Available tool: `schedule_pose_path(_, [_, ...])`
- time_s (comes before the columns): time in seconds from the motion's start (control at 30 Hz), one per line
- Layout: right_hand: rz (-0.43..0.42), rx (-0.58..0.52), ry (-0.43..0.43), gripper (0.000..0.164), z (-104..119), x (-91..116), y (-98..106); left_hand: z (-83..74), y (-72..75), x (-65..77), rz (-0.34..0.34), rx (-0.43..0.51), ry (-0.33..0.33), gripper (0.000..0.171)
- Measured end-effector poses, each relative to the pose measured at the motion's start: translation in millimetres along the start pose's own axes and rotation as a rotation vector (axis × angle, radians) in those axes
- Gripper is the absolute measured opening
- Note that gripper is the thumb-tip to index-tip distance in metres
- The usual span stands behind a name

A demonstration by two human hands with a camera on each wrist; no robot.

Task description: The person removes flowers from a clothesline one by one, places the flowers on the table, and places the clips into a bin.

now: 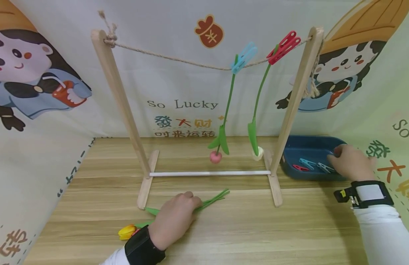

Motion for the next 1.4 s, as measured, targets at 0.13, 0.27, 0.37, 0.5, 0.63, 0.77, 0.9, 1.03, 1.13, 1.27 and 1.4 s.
schedule_pose_path(0.13, [-0.080,-0.040,0.063,0.046,29.7,4.2,29.8,-1.2,16.1,-4.4,0.006,0.044,0.040,0.030])
schedule_pose_path(0.27, [-0.195,-0.053,0.119,0.047,66.4,9.8,64.4,-1.0,34.8,-11.2,-0.030,0.096,0.071,0.035])
schedule_pose_path(0.37, [-0.285,-0.060,0.157,0.048,94.0,14.7,93.0,0.1,52.3,-18.0,-0.094,0.161,0.072,0.038])
schedule_pose_path(0.5, [-0.404,-0.091,0.216,0.045,129.1,24.1,131.0,2.8,78.7,-28.4,-0.219,0.202,0.040,0.045])
schedule_pose_path(0.63, [-0.516,-0.132,0.319,0.042,165.9,38.3,163.3,4.9,101.0,-39.5,-0.320,0.226,0.018,0.058])
schedule_pose_path(0.77, [-0.609,-0.160,0.457,0.045,201.0,53.9,189.9,5.6,116.9,-51.7,-0.388,0.280,0.023,0.068])
schedule_pose_path(0.9, [-0.665,-0.138,0.610,0.047,237.8,67.8,210.4,1.4,129.1,-66.5,-0.445,0.370,0.011,0.074])
schedule_pose_path(1.03, [-0.678,-0.081,0.822,0.047,278.1,78.2,219.3,-5.5,134.9,-83.8,-0.459,0.511,-0.003,0.075])
schedule_pose_path(1.13, [-0.639,-0.030,0.937,0.048,304.6,81.3,217.6,-10.6,135.1,-97.2,-0.454,0.621,-0.015,0.072])
schedule_pose_path(1.27, [-0.558,0.036,0.973,0.048,330.8,77.2,212.1,-17.1,133.5,-113.4,-0.461,0.707,-0.033,0.067])
schedule_pose_path(1.4, [-0.477,0.075,0.946,0.045,347.6,65.2,204.5,-21.5,130.0,-126.5,-0.487,0.739,-0.039,0.060])
Point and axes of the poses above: each hand's wrist, its own x-axis away from the middle knuckle, its own y-axis out of the back of the hand, z = x × y, the point moved 8 cm from there along -x, towards the middle knuckle, and after that the axes turned 5 degrees about -z, right-handed, at the moved point
